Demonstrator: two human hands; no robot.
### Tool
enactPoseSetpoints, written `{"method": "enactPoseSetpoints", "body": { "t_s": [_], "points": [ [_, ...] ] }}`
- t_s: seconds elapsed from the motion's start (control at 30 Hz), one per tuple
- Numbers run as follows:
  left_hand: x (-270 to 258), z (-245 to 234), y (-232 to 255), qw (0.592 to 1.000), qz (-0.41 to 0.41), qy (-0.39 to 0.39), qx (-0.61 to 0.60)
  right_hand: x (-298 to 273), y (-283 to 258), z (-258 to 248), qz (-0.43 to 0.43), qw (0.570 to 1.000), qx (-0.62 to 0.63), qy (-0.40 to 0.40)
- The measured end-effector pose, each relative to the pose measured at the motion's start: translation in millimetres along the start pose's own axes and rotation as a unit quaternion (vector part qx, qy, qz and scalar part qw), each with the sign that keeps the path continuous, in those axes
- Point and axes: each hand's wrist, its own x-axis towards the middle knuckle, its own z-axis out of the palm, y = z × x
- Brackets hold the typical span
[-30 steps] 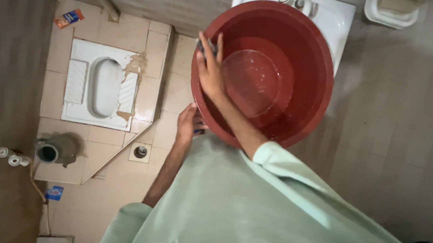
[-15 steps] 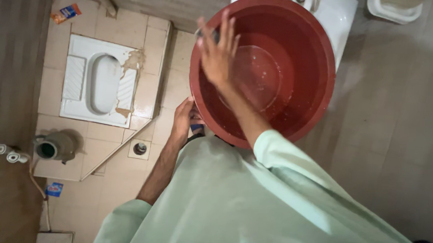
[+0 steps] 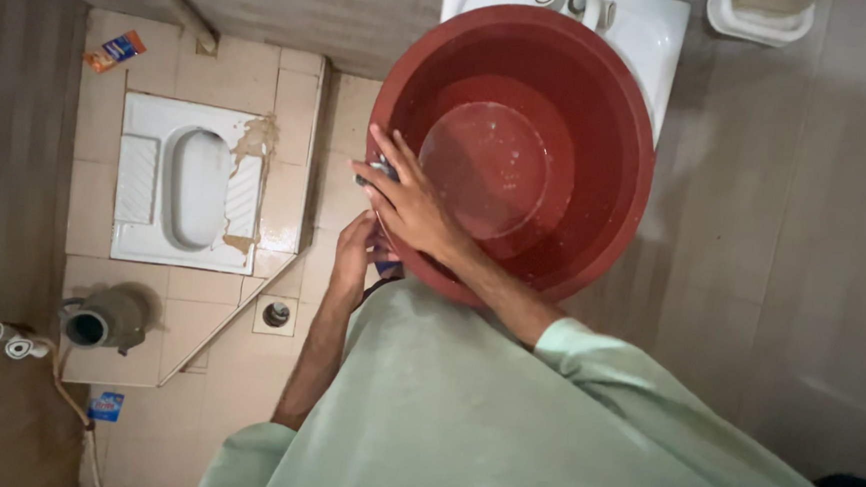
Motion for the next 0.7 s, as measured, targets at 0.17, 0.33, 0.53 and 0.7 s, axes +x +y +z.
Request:
{"method": "enactPoseSetpoints", "body": {
  "t_s": [0.17, 0.33, 0.53, 0.7],
  "points": [
    [-1, 1, 7, 1.000, -0.004, -0.005, 0.008, 8, -3, -25, -0.068, 0.997, 0.003, 0.042],
    [-8, 7, 14, 1.000, 0.004, 0.015, -0.021, 11, 12, -38, -0.041, 0.994, 0.065, 0.077],
    [1, 22, 6, 0.995, 0.083, 0.058, 0.017, -27, 30, -56, 0.070, 0.989, 0.108, 0.070],
    [35, 20, 3, 0.971, 0.137, 0.191, 0.050, -55, 43, -131, 0.229, 0.958, 0.133, 0.108]
  ]
}}
